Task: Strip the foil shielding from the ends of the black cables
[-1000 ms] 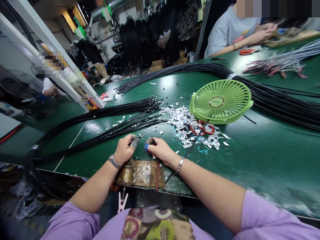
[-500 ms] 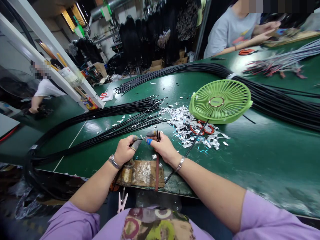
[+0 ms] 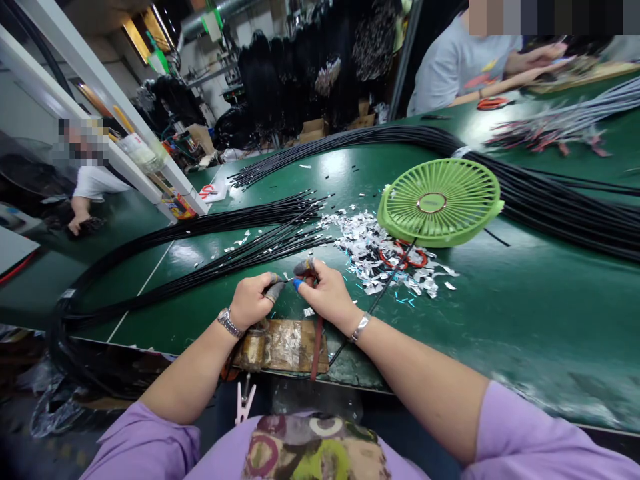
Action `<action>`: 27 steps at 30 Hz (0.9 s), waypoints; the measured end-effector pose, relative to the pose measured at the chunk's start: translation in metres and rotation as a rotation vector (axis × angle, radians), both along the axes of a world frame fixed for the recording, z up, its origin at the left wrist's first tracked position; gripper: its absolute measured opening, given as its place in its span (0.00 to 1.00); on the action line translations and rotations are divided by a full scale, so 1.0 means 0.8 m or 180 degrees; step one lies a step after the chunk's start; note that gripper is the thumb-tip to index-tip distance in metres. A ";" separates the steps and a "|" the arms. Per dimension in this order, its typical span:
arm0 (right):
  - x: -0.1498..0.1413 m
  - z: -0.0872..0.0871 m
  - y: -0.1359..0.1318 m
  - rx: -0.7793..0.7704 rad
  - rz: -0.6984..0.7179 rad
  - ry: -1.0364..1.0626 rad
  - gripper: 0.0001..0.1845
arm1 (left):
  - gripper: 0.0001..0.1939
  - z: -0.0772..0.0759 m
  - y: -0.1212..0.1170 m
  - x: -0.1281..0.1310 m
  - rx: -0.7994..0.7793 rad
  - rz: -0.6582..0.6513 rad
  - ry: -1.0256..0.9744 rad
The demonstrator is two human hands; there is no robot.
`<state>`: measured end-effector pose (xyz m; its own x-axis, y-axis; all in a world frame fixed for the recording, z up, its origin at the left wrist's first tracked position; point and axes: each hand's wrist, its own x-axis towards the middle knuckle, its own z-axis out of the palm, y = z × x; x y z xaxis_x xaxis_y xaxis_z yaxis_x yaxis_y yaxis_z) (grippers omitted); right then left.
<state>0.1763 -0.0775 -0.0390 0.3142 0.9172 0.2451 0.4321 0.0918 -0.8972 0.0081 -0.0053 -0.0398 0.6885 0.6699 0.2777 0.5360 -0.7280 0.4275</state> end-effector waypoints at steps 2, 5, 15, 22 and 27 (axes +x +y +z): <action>0.000 0.002 0.001 -0.0022 0.0042 -0.0052 0.04 | 0.06 0.000 0.000 0.000 0.0041 -0.0050 0.0050; 0.000 0.004 0.001 -0.0078 0.0072 -0.0116 0.03 | 0.06 0.000 0.001 0.000 0.0049 -0.0113 0.0108; 0.018 -0.010 0.015 -0.0216 0.0098 0.0252 0.05 | 0.14 0.003 0.003 -0.001 -0.1284 -0.0826 -0.0551; 0.015 -0.009 0.000 0.0599 0.0851 -0.0261 0.18 | 0.30 0.011 0.005 0.003 -0.3661 -0.0525 -0.1400; 0.012 -0.002 -0.004 0.0995 0.1301 -0.0869 0.11 | 0.29 0.012 0.007 0.000 -0.3919 -0.0652 -0.1241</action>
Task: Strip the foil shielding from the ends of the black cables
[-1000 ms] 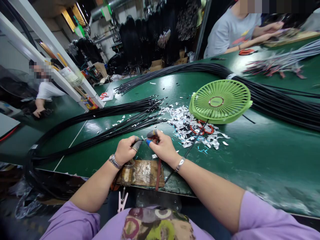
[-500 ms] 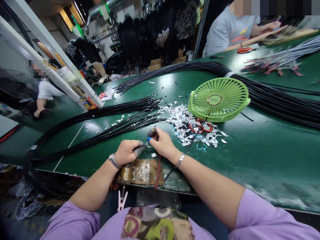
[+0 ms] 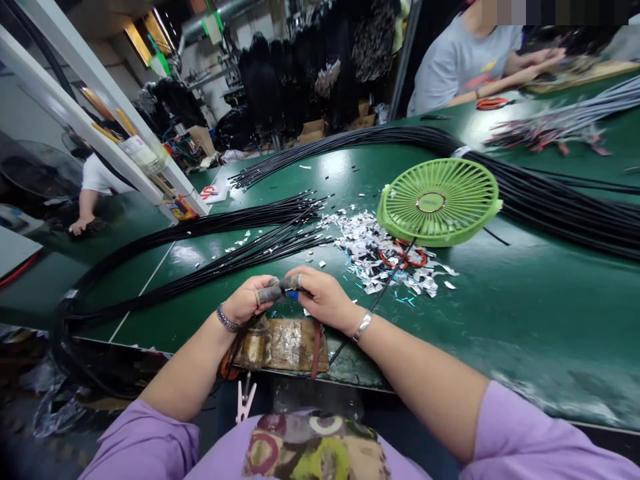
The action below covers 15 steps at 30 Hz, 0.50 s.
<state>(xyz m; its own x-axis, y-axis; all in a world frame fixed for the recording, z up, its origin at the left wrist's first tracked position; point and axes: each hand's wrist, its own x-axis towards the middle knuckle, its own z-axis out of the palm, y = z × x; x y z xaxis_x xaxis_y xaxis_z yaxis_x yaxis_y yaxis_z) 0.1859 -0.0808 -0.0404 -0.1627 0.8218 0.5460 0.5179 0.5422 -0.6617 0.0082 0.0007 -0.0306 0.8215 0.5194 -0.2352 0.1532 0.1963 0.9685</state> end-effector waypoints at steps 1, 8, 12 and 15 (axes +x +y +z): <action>0.002 0.002 0.000 -0.0061 0.0081 -0.0033 0.10 | 0.28 -0.001 0.001 -0.001 -0.0028 -0.0048 0.0018; 0.009 0.015 -0.005 -0.2061 0.1144 0.0845 0.13 | 0.26 0.003 0.001 -0.004 0.0424 -0.0791 0.0061; -0.003 0.012 -0.005 -0.2924 0.0915 0.1361 0.12 | 0.24 0.005 0.003 -0.003 0.0994 -0.0944 0.0095; -0.003 0.010 0.001 -0.2907 0.0231 0.1712 0.15 | 0.23 0.004 0.008 -0.004 0.1386 -0.0761 0.0148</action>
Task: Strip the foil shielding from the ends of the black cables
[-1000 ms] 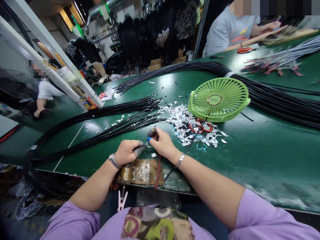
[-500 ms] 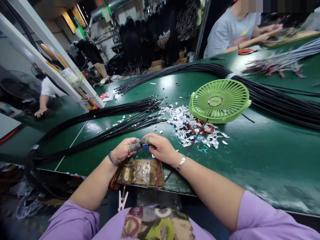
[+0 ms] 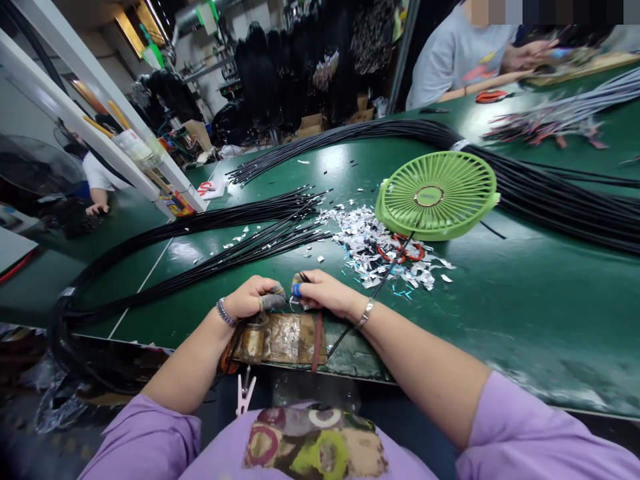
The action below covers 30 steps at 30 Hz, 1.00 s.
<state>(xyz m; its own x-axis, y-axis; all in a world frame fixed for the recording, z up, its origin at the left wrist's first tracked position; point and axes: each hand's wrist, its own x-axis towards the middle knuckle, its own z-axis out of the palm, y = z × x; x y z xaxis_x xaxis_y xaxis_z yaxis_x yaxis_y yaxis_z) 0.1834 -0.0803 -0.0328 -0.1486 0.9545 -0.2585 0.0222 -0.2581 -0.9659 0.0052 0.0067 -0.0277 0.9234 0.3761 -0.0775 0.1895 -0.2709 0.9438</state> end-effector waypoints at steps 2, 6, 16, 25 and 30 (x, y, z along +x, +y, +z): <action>0.004 0.000 0.003 -0.0150 -0.0306 -0.0027 0.18 | 0.22 -0.001 0.002 -0.001 0.0174 0.0030 -0.0030; 0.005 0.004 0.000 -0.0303 0.0017 -0.0181 0.22 | 0.20 -0.006 0.004 -0.001 0.0375 -0.0020 -0.0115; 0.002 0.005 0.003 0.0529 -0.0603 -0.1515 0.11 | 0.19 -0.007 0.004 0.000 0.0344 0.0083 0.0087; 0.036 0.006 0.013 0.0400 -0.0635 -0.1950 0.10 | 0.24 -0.016 0.011 -0.006 -0.0656 0.0673 -0.0350; 0.042 -0.004 0.025 0.0751 -0.0781 -0.2712 0.08 | 0.25 -0.014 0.008 -0.006 -0.0677 0.0948 -0.0292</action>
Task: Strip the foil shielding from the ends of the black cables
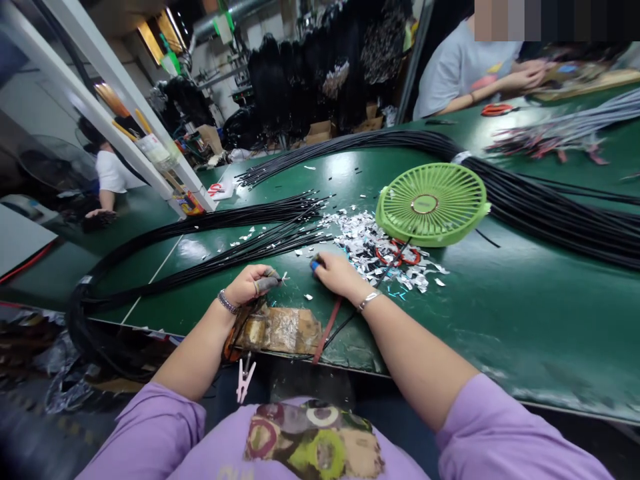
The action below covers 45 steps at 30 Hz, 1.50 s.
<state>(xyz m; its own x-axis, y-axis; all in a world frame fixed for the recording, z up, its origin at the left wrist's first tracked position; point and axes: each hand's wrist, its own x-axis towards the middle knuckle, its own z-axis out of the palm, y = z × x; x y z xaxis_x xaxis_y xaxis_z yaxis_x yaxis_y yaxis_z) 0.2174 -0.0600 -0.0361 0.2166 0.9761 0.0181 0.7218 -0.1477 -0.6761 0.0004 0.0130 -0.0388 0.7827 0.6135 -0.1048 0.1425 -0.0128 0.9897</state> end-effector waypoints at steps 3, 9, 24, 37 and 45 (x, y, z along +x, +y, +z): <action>0.001 -0.005 0.001 -0.0061 0.0164 -0.0361 0.08 | 0.27 0.015 -0.008 -0.013 0.0030 0.0296 -0.0070; 0.005 -0.007 0.003 -0.0103 0.0256 -0.0591 0.08 | 0.26 0.041 -0.068 -0.095 0.0265 0.1112 -0.0456; -0.027 0.012 -0.034 0.0209 0.0165 -0.0765 0.06 | 0.30 -0.040 -0.230 -0.181 -0.0475 0.1916 0.0310; -0.181 -0.038 -0.153 -0.1490 0.1081 0.2882 0.31 | 0.29 -0.056 -0.227 -0.165 -0.0565 0.1699 -0.0104; -0.200 -0.057 -0.146 -0.0428 0.0515 0.2726 0.32 | 0.28 -0.064 -0.226 -0.154 -0.0622 0.1522 -0.0193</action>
<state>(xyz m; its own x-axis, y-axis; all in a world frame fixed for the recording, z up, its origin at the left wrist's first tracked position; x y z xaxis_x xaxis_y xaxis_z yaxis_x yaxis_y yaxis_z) 0.0570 -0.1766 -0.0821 -0.0380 0.9781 -0.2045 -0.0060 -0.2049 -0.9788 -0.1225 -0.1680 -0.0902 0.4280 0.8775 -0.2163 0.0296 0.2256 0.9738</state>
